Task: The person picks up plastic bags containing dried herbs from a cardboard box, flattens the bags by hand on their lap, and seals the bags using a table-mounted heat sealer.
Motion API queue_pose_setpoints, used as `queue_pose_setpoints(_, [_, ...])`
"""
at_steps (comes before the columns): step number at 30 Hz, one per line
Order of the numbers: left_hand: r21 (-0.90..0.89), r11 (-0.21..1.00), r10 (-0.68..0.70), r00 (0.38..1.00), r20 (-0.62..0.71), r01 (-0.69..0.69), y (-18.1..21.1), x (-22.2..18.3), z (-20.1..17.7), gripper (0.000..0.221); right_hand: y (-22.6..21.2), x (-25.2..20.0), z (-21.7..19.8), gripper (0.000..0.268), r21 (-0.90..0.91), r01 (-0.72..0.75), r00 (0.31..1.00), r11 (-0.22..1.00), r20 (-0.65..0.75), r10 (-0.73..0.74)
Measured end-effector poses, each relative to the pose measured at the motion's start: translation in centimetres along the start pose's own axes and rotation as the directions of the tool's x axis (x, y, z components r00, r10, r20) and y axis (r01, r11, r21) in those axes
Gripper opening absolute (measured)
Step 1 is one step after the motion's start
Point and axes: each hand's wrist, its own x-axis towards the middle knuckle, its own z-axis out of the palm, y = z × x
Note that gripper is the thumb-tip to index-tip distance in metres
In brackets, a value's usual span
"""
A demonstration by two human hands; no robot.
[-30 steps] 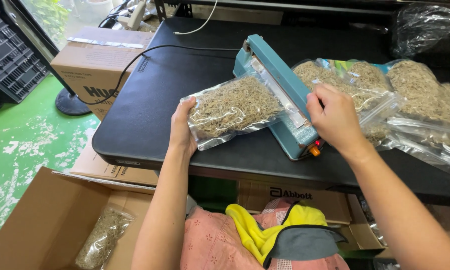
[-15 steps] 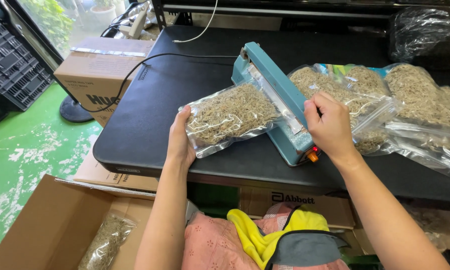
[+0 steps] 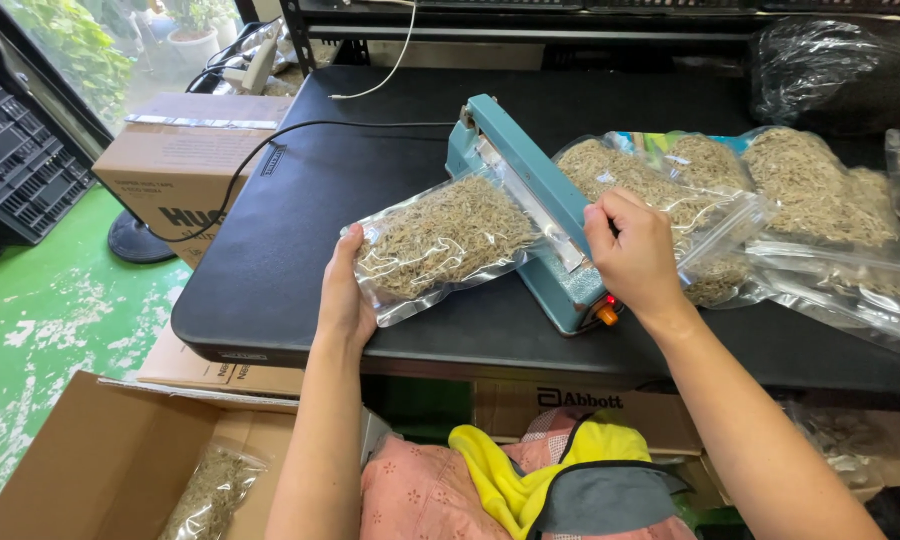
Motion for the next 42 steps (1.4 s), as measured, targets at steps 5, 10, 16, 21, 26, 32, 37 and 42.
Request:
queue_pose_setpoints(5, [0.014,1.0,-0.003,1.0,0.01,0.003,0.1,-0.2,0.2,0.048,0.0,0.0,0.0,0.035,-0.006,0.002,1.0,1.0,-0.002,-0.002])
queue_pose_setpoints(10, [0.03,1.0,-0.002,1.0,0.026,0.001,0.2,-0.1,0.2,0.052,0.5,-0.1,0.2,0.035,-0.006,0.001,1.0,1.0,-0.011,-0.001])
queue_pose_setpoints(16, [0.023,1.0,-0.009,1.0,0.005,0.009,0.4,-0.6,0.6,0.053,0.3,0.0,0.2,0.035,0.011,-0.007,1.0,1.0,-0.013,0.007])
queue_pose_setpoints(21, [0.005,1.0,-0.012,1.0,0.005,0.012,0.0,0.0,0.3,0.053,0.5,0.6,-0.3,0.035,0.001,-0.066,0.997,0.998,0.043,0.066])
queue_pose_setpoints(26, [-0.021,1.0,0.006,1.0,0.005,-0.006,-0.6,0.8,-0.4,0.05,0.7,1.6,-1.1,0.034,-0.004,-0.106,0.99,0.994,0.092,0.106])
queue_pose_setpoints(32, [0.034,0.988,0.148,0.989,0.008,-0.148,0.0,-1.5,-0.5,0.033,-5.3,4.1,-4.8,0.024,0.14,-0.217,0.974,0.966,0.098,0.205])
queue_pose_setpoints(37, [0.067,0.934,0.342,0.933,0.112,-0.351,-0.8,-3.4,-0.7,0.042,-8.2,0.2,-6.9,0.07,0.132,-0.278,0.949,0.951,0.188,0.251])
queue_pose_setpoints(42, [-0.141,0.944,0.328,0.888,0.322,-0.297,-1.4,-6.2,-1.3,0.047,-6.7,-3.8,-7.7,0.027,0.44,-0.575,0.809,0.69,0.431,0.4])
